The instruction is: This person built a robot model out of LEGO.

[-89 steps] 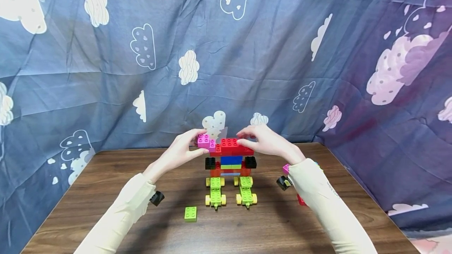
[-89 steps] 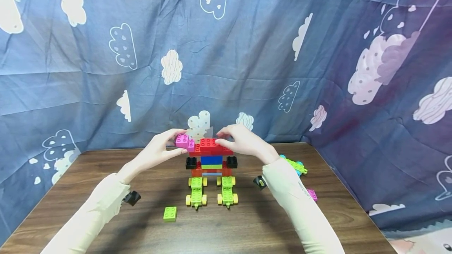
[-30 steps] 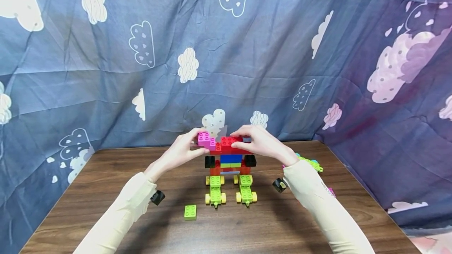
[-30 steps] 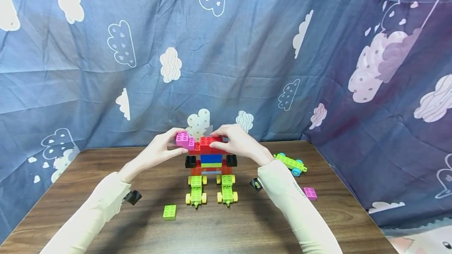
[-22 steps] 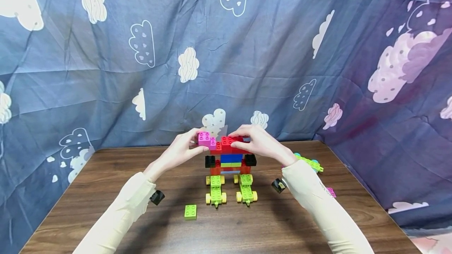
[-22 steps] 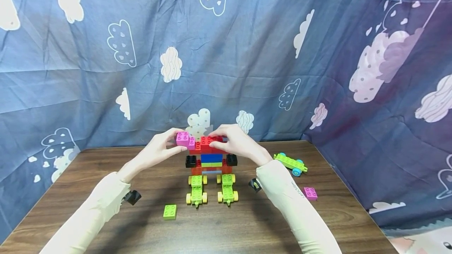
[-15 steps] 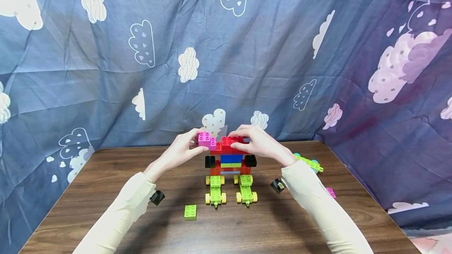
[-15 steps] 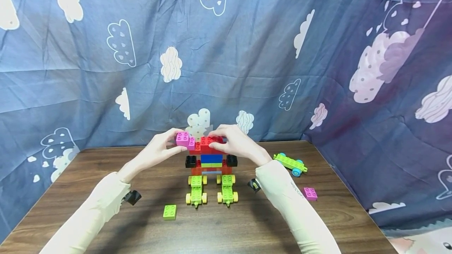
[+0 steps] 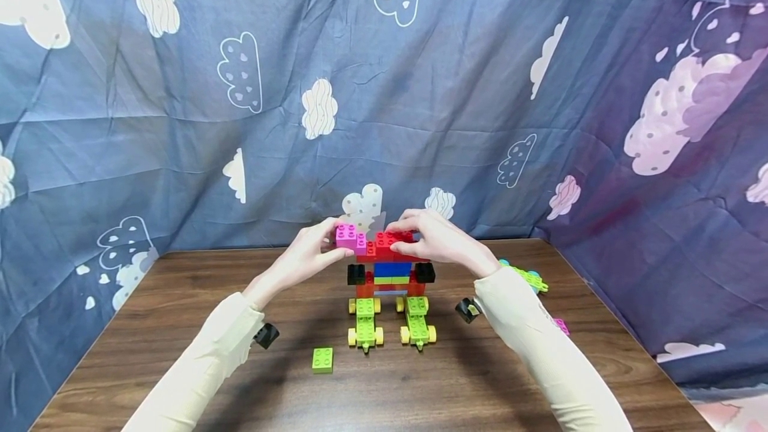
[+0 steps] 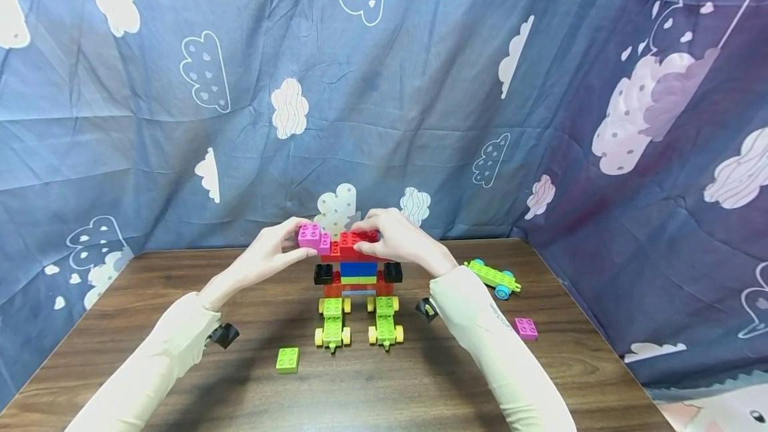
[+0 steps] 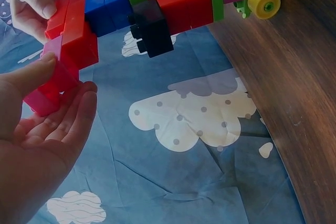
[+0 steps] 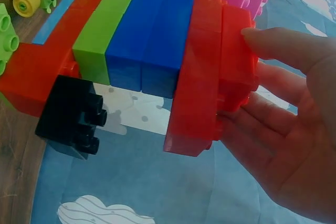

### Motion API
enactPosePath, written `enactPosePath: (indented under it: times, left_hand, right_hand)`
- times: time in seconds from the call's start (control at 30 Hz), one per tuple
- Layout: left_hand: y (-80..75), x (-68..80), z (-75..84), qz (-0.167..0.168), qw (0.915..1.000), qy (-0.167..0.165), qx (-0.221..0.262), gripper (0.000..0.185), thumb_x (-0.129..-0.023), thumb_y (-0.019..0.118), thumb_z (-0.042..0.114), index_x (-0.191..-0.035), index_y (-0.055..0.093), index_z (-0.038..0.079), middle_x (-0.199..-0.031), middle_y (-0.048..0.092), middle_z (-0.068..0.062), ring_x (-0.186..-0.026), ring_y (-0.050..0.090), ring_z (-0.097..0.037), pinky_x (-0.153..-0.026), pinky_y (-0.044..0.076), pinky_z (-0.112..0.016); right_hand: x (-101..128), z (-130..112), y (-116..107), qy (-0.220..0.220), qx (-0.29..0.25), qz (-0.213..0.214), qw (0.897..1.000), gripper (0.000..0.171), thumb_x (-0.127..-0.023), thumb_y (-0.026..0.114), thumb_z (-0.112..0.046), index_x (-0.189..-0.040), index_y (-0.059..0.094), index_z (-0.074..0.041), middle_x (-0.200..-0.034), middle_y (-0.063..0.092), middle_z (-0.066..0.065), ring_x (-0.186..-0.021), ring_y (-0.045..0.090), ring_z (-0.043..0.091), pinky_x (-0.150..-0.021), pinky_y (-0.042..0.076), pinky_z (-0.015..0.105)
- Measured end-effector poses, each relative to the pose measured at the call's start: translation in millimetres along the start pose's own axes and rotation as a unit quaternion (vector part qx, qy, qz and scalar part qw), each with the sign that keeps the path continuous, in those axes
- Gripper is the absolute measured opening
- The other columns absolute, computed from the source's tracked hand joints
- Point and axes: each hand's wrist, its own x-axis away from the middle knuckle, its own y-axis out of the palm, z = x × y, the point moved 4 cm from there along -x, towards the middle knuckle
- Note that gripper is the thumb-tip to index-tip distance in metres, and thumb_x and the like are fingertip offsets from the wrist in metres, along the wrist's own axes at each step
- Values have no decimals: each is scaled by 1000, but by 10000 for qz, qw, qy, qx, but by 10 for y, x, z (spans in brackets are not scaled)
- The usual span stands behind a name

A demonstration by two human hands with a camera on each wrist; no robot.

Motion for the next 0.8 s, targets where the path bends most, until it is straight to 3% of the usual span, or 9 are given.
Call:
enactPosePath:
  times: [0.33, 0.57, 0.8]
  left_hand:
    - [-6, 9, 9, -19, 10000, -6, 15, 52, -88, 75, 17, -133, 53, 4, -121, 67, -14, -103, 68, -26, -91, 58, -43]
    - [0, 5, -5, -39, 10000, -64, -8, 52, -88, 75, 18, -133, 53, 4, -120, 67, -14, -101, 68, -26, -90, 58, -43]
    - [-11, 7, -10, 5, 10000, -13, -48, 54, -88, 76, 18, -134, 53, 3, -118, 68, -14, -100, 69, -25, -88, 59, -41]
  right_hand:
    - [-11, -28, -6, 106, 202, -76, 9997, 32, -89, 73, -27, -118, 73, -13, -98, 69, 3, -83, 58, 14, -74, 55, 30]
    - [45, -47, -3, -64, 225, 115, 9997, 31, -90, 73, -26, -117, 73, -12, -102, 71, 4, -89, 63, 17, -82, 58, 36]
    - [203, -3, -94, 198, 50, 448, 9988, 37, -89, 74, -30, -122, 70, -13, -115, 72, 4, -105, 66, 20, -95, 55, 40]
